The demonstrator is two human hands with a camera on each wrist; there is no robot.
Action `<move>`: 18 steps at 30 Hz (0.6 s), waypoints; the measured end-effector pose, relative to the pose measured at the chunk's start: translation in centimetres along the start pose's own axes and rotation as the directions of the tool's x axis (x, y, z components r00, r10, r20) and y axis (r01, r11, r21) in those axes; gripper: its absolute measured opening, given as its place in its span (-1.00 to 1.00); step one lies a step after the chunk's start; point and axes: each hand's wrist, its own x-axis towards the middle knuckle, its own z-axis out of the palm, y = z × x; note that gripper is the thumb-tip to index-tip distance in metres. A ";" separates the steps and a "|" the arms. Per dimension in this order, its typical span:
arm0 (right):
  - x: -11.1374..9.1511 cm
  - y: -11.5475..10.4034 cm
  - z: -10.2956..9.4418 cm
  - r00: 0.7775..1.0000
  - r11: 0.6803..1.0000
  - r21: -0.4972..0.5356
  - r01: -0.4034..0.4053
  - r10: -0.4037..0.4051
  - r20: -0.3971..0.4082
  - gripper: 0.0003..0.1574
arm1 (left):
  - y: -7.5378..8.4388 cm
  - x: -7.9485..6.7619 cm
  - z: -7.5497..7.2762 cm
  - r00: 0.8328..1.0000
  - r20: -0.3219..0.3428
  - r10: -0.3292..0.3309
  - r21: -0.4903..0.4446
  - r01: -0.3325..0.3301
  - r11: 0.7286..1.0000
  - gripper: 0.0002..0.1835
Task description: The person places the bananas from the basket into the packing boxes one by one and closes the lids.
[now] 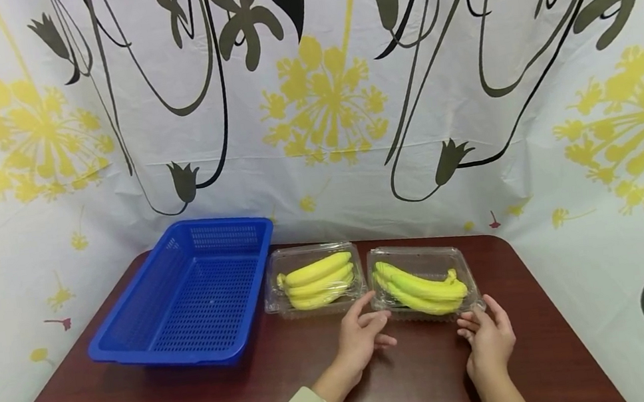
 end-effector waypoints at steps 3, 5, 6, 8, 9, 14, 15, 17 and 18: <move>-0.2 0.0 0.1 1.000 1.000 0.018 -0.024 0.023 0.011 -0.58 | 0.2 0.0 -0.1 1.000 0.020 -0.009 -0.018 0.009 1.000 -0.45; -0.3 -0.1 0.1 1.000 1.000 -0.016 -0.026 0.026 0.005 -0.51 | 0.7 0.0 -0.2 0.998 0.055 -0.017 -0.018 0.018 1.000 -0.46; -0.4 -0.2 0.1 1.000 0.999 -0.037 -0.020 0.020 -0.005 -0.49 | 0.9 0.0 -0.2 0.997 0.074 -0.022 -0.016 0.023 1.000 -0.49; -0.4 -0.2 0.0 0.999 0.996 -0.087 -0.001 -0.002 -0.036 -0.47 | 1.4 0.0 -0.4 0.993 0.113 -0.026 0.001 0.026 1.000 -0.53; -0.4 -0.2 0.0 0.998 0.993 -0.115 0.018 -0.024 -0.052 -0.46 | 1.7 0.0 -0.6 0.991 0.130 -0.024 0.016 0.022 1.000 -0.55; -0.4 -0.5 0.1 0.982 0.970 -0.186 0.158 -0.174 -0.074 -0.38 | 3.2 0.1 -1.6 0.984 0.178 0.023 0.109 -0.043 0.993 -0.60; -0.5 -0.6 0.1 0.978 0.963 -0.196 0.184 -0.200 -0.063 -0.34 | 3.6 0.1 -1.8 0.982 0.183 0.036 0.126 -0.060 0.990 -0.61; -0.5 -1.0 0.2 0.970 0.954 -0.199 0.223 -0.238 -0.051 -0.28 | 4.5 0.2 -2.4 0.979 0.194 0.057 0.149 -0.086 0.985 -0.63; -0.6 -1.3 0.3 0.966 0.951 -0.197 0.239 -0.253 -0.048 -0.26 | 5.0 0.3 -2.8 0.978 0.197 0.067 0.159 -0.099 0.982 -0.63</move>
